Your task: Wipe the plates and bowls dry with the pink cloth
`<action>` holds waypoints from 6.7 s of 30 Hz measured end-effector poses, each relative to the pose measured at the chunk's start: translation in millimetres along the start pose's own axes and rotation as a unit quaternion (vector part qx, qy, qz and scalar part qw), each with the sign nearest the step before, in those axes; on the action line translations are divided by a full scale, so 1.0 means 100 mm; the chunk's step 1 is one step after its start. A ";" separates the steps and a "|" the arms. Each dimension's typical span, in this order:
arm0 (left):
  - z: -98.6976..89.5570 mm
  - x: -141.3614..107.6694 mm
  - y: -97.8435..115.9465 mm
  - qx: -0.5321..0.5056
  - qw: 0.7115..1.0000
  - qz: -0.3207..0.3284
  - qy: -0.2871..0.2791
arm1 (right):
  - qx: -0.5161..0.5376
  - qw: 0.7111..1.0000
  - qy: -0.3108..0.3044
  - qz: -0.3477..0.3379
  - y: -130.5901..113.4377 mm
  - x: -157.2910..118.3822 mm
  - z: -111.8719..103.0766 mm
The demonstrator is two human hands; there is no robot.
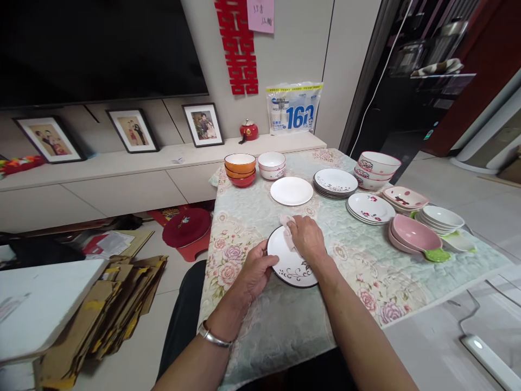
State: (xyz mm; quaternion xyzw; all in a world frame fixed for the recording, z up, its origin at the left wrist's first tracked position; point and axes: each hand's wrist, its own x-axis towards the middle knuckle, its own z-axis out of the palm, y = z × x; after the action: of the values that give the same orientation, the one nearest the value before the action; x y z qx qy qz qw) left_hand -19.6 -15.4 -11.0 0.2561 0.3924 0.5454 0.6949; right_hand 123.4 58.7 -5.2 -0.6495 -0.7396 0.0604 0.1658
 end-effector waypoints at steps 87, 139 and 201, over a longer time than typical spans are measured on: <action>0.00 -0.01 -0.01 0.025 1.000 0.000 0.014 | 0.085 0.987 0.104 -0.090 0.12 -0.06 0.07; -0.04 -0.02 -0.06 0.082 0.997 0.004 0.007 | 0.088 0.992 0.044 -0.083 0.14 -0.07 0.05; 0.09 -0.04 -0.02 -0.024 0.999 0.015 0.043 | 0.130 0.981 0.119 -0.080 0.01 -0.12 0.08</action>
State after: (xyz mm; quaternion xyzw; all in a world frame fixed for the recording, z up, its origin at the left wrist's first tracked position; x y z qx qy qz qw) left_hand -11.4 -19.4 -6.8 0.2218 0.4047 0.5756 0.6751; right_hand 123.0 48.3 -14.6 -0.5634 -0.7503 0.0648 0.3398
